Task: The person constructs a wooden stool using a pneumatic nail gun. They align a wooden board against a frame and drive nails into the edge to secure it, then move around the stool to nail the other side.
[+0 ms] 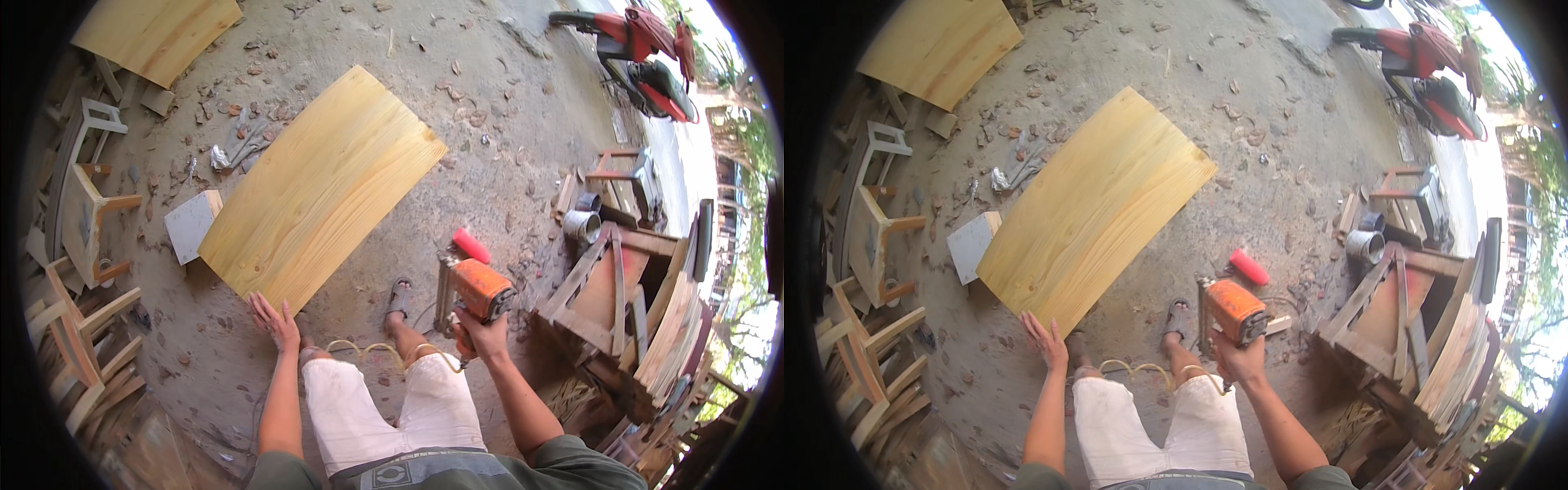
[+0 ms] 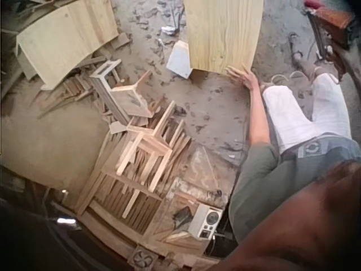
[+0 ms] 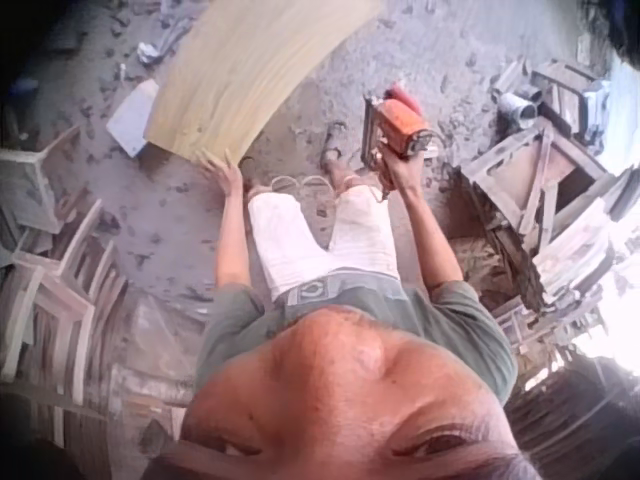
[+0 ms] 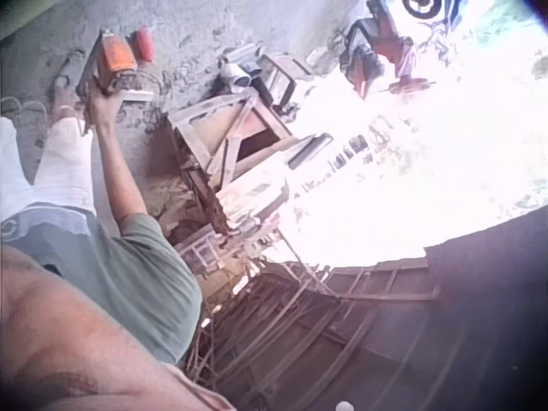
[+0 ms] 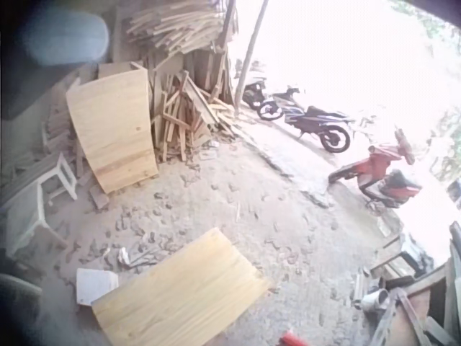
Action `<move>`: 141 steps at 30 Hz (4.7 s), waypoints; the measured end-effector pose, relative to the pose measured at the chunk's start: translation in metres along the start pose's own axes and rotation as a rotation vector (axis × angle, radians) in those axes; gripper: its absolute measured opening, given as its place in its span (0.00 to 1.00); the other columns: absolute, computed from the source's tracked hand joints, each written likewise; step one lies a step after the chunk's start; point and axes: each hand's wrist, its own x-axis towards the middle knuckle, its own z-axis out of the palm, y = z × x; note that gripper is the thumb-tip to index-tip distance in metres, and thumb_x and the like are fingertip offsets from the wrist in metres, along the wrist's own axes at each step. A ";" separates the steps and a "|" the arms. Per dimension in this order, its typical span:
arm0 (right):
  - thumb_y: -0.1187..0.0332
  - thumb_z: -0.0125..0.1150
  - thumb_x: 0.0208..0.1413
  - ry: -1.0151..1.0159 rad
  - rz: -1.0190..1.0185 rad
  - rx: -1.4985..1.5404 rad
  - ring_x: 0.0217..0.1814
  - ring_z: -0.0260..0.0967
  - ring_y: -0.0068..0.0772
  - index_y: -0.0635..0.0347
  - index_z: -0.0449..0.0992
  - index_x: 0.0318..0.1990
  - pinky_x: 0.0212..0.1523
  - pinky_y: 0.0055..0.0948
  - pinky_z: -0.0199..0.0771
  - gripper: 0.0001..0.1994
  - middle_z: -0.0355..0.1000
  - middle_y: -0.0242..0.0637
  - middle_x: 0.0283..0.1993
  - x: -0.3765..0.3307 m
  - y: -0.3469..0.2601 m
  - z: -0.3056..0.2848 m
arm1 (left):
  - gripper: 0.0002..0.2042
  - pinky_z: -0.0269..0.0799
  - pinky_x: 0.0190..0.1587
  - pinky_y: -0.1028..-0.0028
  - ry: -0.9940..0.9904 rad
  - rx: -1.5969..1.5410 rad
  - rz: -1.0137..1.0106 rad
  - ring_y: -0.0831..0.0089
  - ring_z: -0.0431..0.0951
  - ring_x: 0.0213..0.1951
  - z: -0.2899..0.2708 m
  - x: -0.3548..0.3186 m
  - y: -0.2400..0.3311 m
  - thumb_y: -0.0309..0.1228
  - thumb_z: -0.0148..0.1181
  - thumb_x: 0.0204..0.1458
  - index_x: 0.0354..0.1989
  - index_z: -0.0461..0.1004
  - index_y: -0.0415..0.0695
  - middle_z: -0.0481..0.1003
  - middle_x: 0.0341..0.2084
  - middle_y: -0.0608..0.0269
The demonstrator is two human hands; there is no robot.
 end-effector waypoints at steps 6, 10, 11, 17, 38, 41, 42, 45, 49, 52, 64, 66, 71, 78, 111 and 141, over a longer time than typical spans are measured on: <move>0.74 0.67 0.55 -0.086 -0.276 -0.383 0.33 0.71 0.19 0.67 0.77 0.45 0.34 0.26 0.71 0.12 0.77 0.31 0.34 0.102 -0.095 -0.037 | 0.35 0.46 0.70 0.45 0.171 -0.207 0.167 0.53 0.48 0.75 0.034 0.073 0.144 0.43 0.54 0.63 0.73 0.49 0.38 0.50 0.73 0.47; 0.75 0.67 0.55 -0.127 -0.420 -0.570 0.21 0.64 0.14 0.65 0.77 0.45 0.20 0.23 0.63 0.11 0.73 0.26 0.26 0.162 -0.149 -0.030 | 0.28 0.52 0.68 0.48 0.026 -0.301 0.205 0.53 0.66 0.64 0.057 0.155 0.227 0.37 0.60 0.59 0.65 0.62 0.39 0.69 0.60 0.47; 0.76 0.67 0.54 -0.135 -0.572 -0.671 0.24 0.66 0.15 0.65 0.77 0.49 0.24 0.22 0.66 0.14 0.74 0.26 0.29 0.176 -0.162 -0.027 | 0.25 0.54 0.67 0.48 -0.039 -0.359 0.231 0.53 0.71 0.59 0.063 0.185 0.248 0.35 0.61 0.57 0.62 0.66 0.40 0.73 0.55 0.48; 0.78 0.68 0.52 -0.140 -0.361 -0.600 0.30 0.69 0.17 0.65 0.75 0.53 0.31 0.23 0.70 0.19 0.75 0.28 0.36 0.255 -0.206 -0.017 | 0.18 0.55 0.67 0.49 -0.211 -0.111 0.705 0.58 0.71 0.59 0.108 0.363 0.399 0.39 0.57 0.58 0.52 0.73 0.42 0.75 0.52 0.55; 0.75 0.67 0.55 -0.288 -0.195 -0.547 0.15 0.61 0.16 0.66 0.76 0.36 0.16 0.25 0.59 0.06 0.69 0.28 0.19 0.457 -0.271 -0.013 | 0.29 0.50 0.68 0.42 -0.976 0.687 0.954 0.59 0.77 0.55 0.191 0.419 0.558 0.59 0.47 0.61 0.45 0.82 0.45 0.80 0.45 0.54; 0.75 0.66 0.54 -0.346 -0.179 -0.564 0.16 0.61 0.16 0.66 0.77 0.39 0.16 0.24 0.59 0.07 0.69 0.27 0.19 0.465 -0.269 0.017 | 0.23 0.49 0.69 0.43 -0.638 0.203 0.924 0.57 0.70 0.62 0.192 0.390 0.519 0.50 0.51 0.61 0.50 0.78 0.44 0.75 0.53 0.51; 0.75 0.66 0.54 -0.367 -0.087 -0.576 0.16 0.61 0.16 0.67 0.77 0.41 0.17 0.24 0.60 0.08 0.69 0.26 0.19 0.466 -0.270 0.030 | 0.21 0.49 0.69 0.44 -0.434 -0.004 0.895 0.56 0.67 0.65 0.194 0.382 0.496 0.46 0.53 0.61 0.52 0.76 0.43 0.73 0.56 0.51; 0.74 0.66 0.53 -0.416 -0.212 -0.578 0.14 0.63 0.18 0.66 0.77 0.38 0.15 0.25 0.60 0.07 0.69 0.28 0.17 0.479 -0.258 0.071 | 0.22 0.44 0.71 0.42 -0.028 -0.080 0.540 0.56 0.58 0.71 0.171 0.392 0.447 0.41 0.52 0.62 0.62 0.67 0.44 0.61 0.68 0.51; 0.69 0.65 0.52 -0.485 -0.127 -0.710 0.22 0.66 0.18 0.71 0.77 0.32 0.23 0.30 0.68 0.10 0.72 0.36 0.18 0.492 -0.236 0.139 | 0.26 0.37 0.71 0.37 0.342 -0.031 0.140 0.60 0.49 0.75 0.182 0.417 0.354 0.46 0.46 0.66 0.68 0.61 0.45 0.53 0.72 0.54; 0.68 0.65 0.51 -0.500 -0.180 -0.724 0.22 0.67 0.19 0.73 0.76 0.27 0.23 0.32 0.69 0.12 0.71 0.37 0.17 0.505 -0.218 0.176 | 0.28 0.35 0.70 0.35 0.394 -0.030 0.086 0.61 0.47 0.75 0.192 0.440 0.341 0.49 0.45 0.67 0.70 0.58 0.47 0.52 0.73 0.58; 0.67 0.67 0.53 -0.461 -0.340 -0.881 0.14 0.64 0.21 0.65 0.75 0.24 0.15 0.28 0.62 0.12 0.67 0.30 0.15 0.528 -0.188 0.219 | 0.28 0.27 0.71 0.34 0.441 -0.228 0.068 0.64 0.45 0.76 0.217 0.460 0.358 0.50 0.44 0.67 0.71 0.58 0.50 0.51 0.73 0.61; 0.67 0.67 0.53 -0.463 -0.346 -0.894 0.14 0.64 0.20 0.65 0.75 0.24 0.16 0.27 0.62 0.12 0.67 0.30 0.14 0.529 -0.187 0.219 | 0.28 0.27 0.71 0.35 0.437 -0.216 0.070 0.64 0.45 0.76 0.217 0.460 0.358 0.50 0.44 0.67 0.71 0.58 0.50 0.52 0.73 0.61; 0.67 0.68 0.49 -0.480 -0.262 -0.905 0.19 0.68 0.22 0.74 0.77 0.29 0.22 0.32 0.69 0.14 0.72 0.37 0.17 0.514 -0.198 0.224 | 0.28 0.27 0.71 0.35 0.427 -0.196 0.067 0.64 0.45 0.76 0.216 0.460 0.357 0.49 0.45 0.66 0.70 0.58 0.49 0.52 0.73 0.60; 0.68 0.66 0.50 -0.457 -0.310 -0.896 0.24 0.71 0.26 0.74 0.77 0.31 0.29 0.35 0.72 0.12 0.75 0.42 0.21 0.523 -0.184 0.218 | 0.27 0.27 0.71 0.35 0.411 -0.206 0.070 0.63 0.45 0.76 0.212 0.460 0.361 0.48 0.45 0.66 0.70 0.58 0.48 0.52 0.73 0.60; 0.69 0.67 0.54 -0.430 -0.246 -0.970 0.12 0.64 0.21 0.68 0.76 0.32 0.13 0.29 0.60 0.09 0.68 0.33 0.15 0.505 -0.169 0.175 | 0.26 0.26 0.71 0.35 0.419 -0.214 0.097 0.65 0.44 0.76 0.219 0.462 0.358 0.48 0.44 0.67 0.69 0.60 0.49 0.52 0.73 0.60; 0.73 0.66 0.53 -0.305 -0.020 -0.700 0.19 0.66 0.20 0.70 0.77 0.38 0.20 0.27 0.65 0.09 0.71 0.31 0.19 0.470 -0.167 0.081 | 0.21 0.73 0.53 0.54 -0.807 0.205 0.836 0.54 0.80 0.47 0.196 0.487 0.515 0.48 0.57 0.59 0.39 0.81 0.39 0.81 0.39 0.51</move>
